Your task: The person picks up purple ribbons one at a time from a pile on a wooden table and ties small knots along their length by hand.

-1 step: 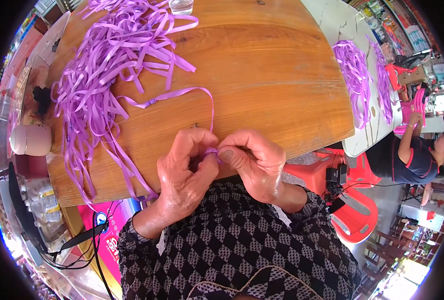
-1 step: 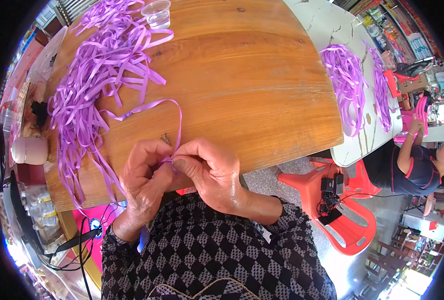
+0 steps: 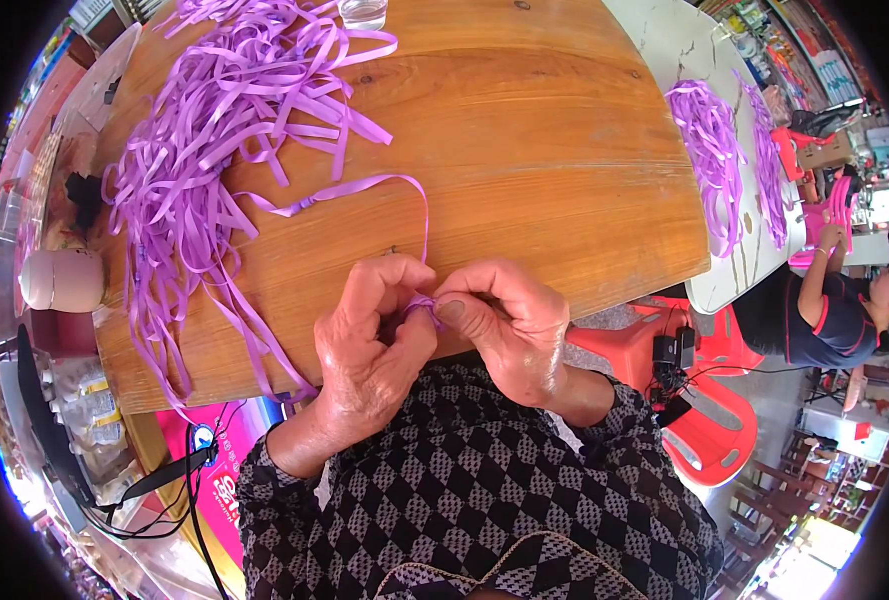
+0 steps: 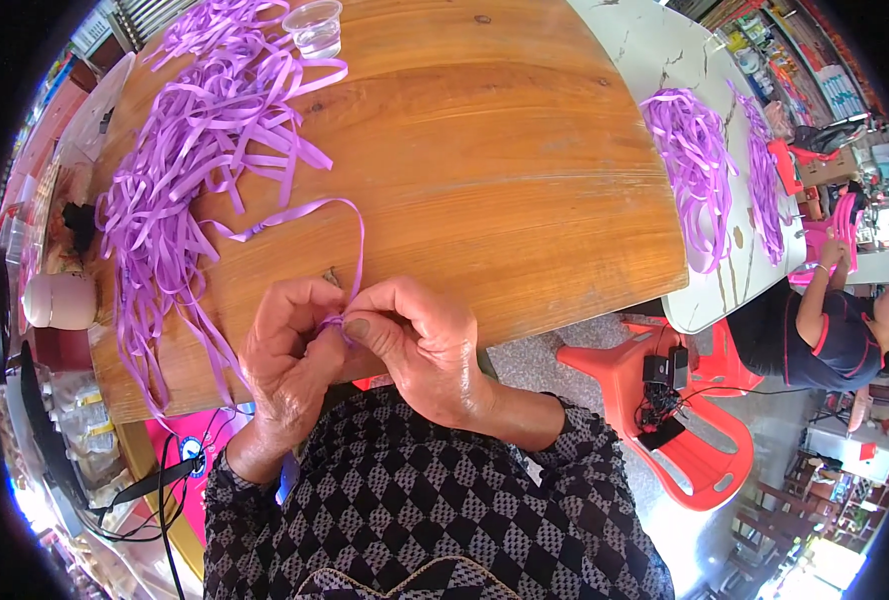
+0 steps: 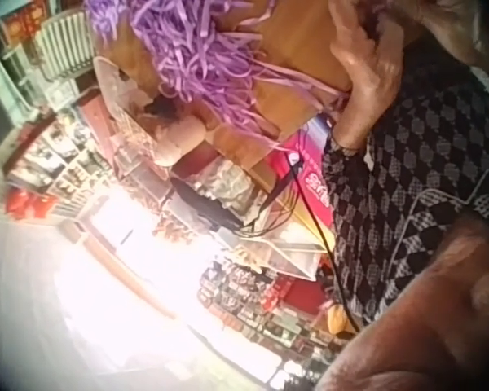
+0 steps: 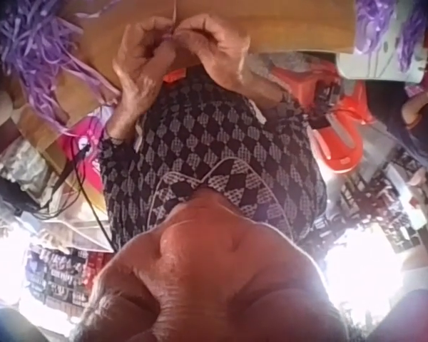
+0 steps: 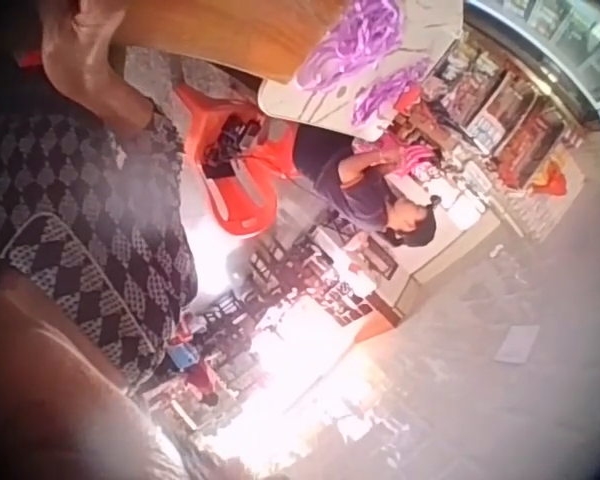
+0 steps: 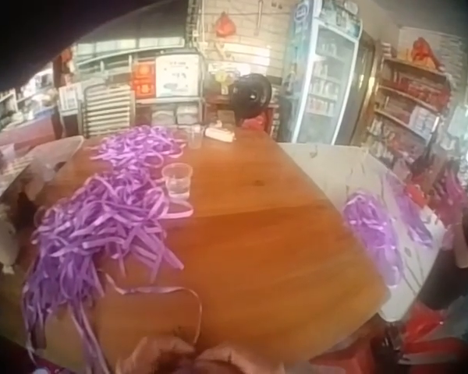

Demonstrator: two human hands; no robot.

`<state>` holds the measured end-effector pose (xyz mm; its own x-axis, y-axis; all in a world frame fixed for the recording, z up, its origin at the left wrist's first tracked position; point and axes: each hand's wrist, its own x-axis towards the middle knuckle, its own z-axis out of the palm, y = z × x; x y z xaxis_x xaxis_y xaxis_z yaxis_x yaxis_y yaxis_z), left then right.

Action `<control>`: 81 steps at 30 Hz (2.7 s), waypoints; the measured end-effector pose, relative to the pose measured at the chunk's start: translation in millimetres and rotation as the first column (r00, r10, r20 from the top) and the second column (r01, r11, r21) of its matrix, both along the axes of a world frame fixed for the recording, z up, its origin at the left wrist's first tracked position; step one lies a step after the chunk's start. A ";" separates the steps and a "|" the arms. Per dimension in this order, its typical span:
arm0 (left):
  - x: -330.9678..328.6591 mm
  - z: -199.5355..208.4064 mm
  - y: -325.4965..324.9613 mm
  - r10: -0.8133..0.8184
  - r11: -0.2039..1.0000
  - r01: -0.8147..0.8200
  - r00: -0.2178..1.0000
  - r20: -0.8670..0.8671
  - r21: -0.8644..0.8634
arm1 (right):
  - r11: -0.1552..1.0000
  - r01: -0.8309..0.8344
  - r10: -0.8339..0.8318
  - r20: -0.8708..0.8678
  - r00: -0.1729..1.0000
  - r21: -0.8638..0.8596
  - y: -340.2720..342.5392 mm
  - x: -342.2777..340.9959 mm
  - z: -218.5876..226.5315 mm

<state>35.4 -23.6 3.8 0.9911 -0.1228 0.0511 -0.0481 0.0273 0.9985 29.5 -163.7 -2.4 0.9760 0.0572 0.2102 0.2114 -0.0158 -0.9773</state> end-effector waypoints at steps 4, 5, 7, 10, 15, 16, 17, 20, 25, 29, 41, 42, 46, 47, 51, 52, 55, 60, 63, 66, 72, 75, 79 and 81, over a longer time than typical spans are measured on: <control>3.9 -2.7 5.2 -0.057 0.962 -0.033 0.946 0.318 0.270 | 0.937 -0.007 0.155 -0.400 0.903 0.348 -7.2 4.6 1.0; 5.3 -2.9 6.9 -0.072 0.950 -0.053 0.921 0.382 0.307 | 0.890 0.012 0.212 -0.437 0.874 0.457 -7.1 5.5 -1.3; 6.0 -3.1 6.6 -0.093 0.936 -0.073 0.891 0.443 0.344 | 0.841 0.005 0.304 -0.480 0.823 0.542 -11.1 8.7 -0.5; 3.0 -7.5 4.4 -0.057 0.940 -0.128 0.856 0.514 0.317 | 0.763 0.006 0.422 -0.506 0.752 0.646 -11.3 10.4 -3.3; -10.0 -8.7 6.1 0.064 0.996 -0.069 0.994 0.085 0.057 | 0.777 0.002 0.397 -0.492 0.774 0.630 -2.1 2.7 0.2; -9.7 -8.2 3.4 0.066 0.996 -0.071 0.994 0.085 0.060 | 0.834 0.022 0.313 -0.505 0.804 0.552 2.3 -2.4 8.3; -9.5 -7.9 -1.0 0.123 0.991 -0.121 0.992 0.037 -0.058 | 0.882 0.047 0.226 -0.508 0.831 0.469 5.1 -6.5 12.9; -7.8 -4.7 -2.0 0.104 0.961 -0.132 0.987 -0.124 -0.243 | 0.924 -0.063 0.189 -0.308 0.933 0.376 6.7 -12.7 0.6; 4.2 -0.8 8.7 -0.254 0.877 0.037 0.882 -0.396 -0.480 | 0.878 -0.065 0.311 -0.462 0.831 0.474 -16.3 0.6 5.8; 5.3 -1.8 11.8 -0.357 0.812 0.008 0.798 -0.485 -0.584 | 0.935 -0.041 0.206 -0.445 0.871 0.352 -7.3 -3.6 4.9; -1.2 -0.8 -0.6 -0.200 0.813 -0.146 0.840 -0.505 -0.563 | 0.999 0.041 -0.037 0.102 0.994 -0.033 -5.3 -5.6 -6.1; -1.7 -1.0 -0.6 -0.202 0.811 -0.140 0.843 -0.498 -0.567 | 0.999 0.041 -0.038 0.102 0.994 -0.033 -5.8 -5.5 -5.7; -5.3 -8.1 2.1 -0.274 0.776 -0.072 0.856 -0.438 -0.627 | 0.993 0.029 -0.011 0.150 0.989 -0.115 -9.4 -3.1 -4.2; -6.4 -7.8 2.3 -0.239 0.818 -0.065 0.866 -0.440 -0.572 | 0.992 0.037 -0.014 0.179 0.984 -0.124 -10.4 -2.4 -4.3; -5.1 -2.2 3.0 -0.143 0.924 0.020 0.944 -0.296 -0.383 | 0.971 0.074 -0.014 0.255 0.967 -0.228 -16.1 3.0 -4.7; -5.0 -3.1 3.8 -0.145 0.923 0.021 0.944 -0.297 -0.384 | 0.968 0.073 -0.005 0.275 0.961 -0.239 -16.7 3.9 -4.9; -3.2 -4.8 10.2 -0.148 0.958 0.111 0.981 -0.124 -0.264 | 0.964 0.069 0.018 0.321 0.947 -0.258 -18.3 6.1 -2.7; 0.3 11.1 14.1 -0.269 0.894 0.031 0.835 -0.480 -0.447 | 0.960 0.061 0.071 0.446 0.892 -0.274 -18.0 10.9 -3.4; 0.0 8.9 5.5 -0.152 0.958 0.100 0.972 -0.178 -0.269 | 0.965 0.036 0.091 0.462 0.882 -0.259 -18.0 12.8 -6.0; 4.4 1.4 8.8 -0.108 0.993 0.112 0.986 0.124 -0.032 | 0.970 0.002 0.117 0.471 0.874 -0.244 -17.7 13.3 -8.2; 2.6 -0.2 14.8 -0.112 0.994 0.111 0.992 0.057 0.018 | 0.983 -0.112 0.157 0.337 0.928 -0.149 -17.0 9.8 -6.1; 2.4 -2.5 16.3 -0.108 0.994 0.107 0.991 0.073 0.020 | 0.978 -0.198 0.189 0.130 0.973 0.058 -12.4 3.7 -4.8; 2.2 3.1 12.9 -0.147 0.983 0.157 0.984 0.095 -0.100 | 0.890 -0.135 0.256 -0.234 0.938 0.436 -13.4 -0.5 -1.4; 2.4 13.5 14.0 -0.100 0.991 0.099 0.995 -0.006 -0.092 | 0.914 -0.056 0.188 -0.297 0.936 0.403 -17.7 2.1 1.8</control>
